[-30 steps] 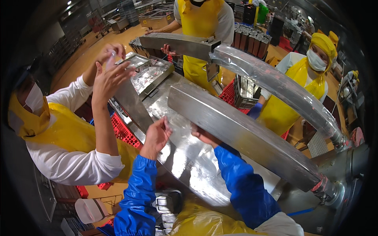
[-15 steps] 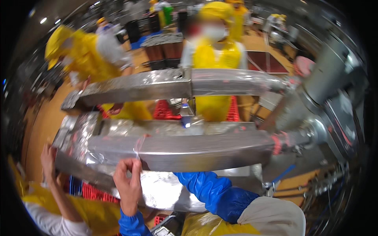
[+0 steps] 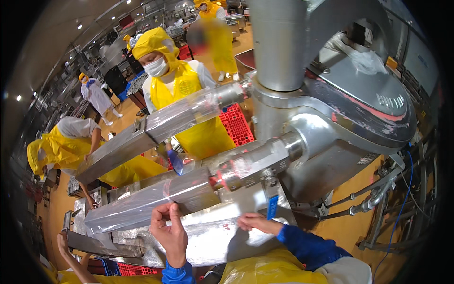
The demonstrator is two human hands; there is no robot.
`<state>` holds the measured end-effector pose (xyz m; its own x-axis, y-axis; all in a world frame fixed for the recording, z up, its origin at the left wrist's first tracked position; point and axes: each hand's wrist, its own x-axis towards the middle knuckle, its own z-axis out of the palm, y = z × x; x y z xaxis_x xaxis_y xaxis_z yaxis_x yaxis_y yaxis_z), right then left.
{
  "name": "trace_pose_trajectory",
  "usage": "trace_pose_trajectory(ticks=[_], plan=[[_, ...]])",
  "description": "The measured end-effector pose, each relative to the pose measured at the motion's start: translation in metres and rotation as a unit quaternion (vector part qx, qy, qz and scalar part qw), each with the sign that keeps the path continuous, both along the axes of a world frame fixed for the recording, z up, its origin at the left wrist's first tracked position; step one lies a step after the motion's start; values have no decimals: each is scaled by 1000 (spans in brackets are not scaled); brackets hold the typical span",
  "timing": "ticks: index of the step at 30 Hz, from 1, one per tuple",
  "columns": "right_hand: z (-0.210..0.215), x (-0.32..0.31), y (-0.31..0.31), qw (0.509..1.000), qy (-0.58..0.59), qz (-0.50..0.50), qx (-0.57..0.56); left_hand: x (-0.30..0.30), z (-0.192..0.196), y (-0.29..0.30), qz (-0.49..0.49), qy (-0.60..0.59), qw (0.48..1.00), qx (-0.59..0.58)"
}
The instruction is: The person repeatedly assembles a metal frame around a transparent tube attached to a machine. They align the frame halves, secure them with latches, and then disassemble the frame to repeat the process with other workers nearby.
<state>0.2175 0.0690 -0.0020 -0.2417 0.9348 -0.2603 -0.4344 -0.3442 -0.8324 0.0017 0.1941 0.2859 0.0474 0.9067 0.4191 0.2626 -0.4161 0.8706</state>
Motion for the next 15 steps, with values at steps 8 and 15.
trace_pose_trajectory(ticks=[8,15], plan=[[-12,81,-236,947,-44,-251,-197,117,-22,-61,-157,-14,987,18],[20,77,-213,948,-144,-261,-110,138,-23,-67,-185,-35,982,-26]])
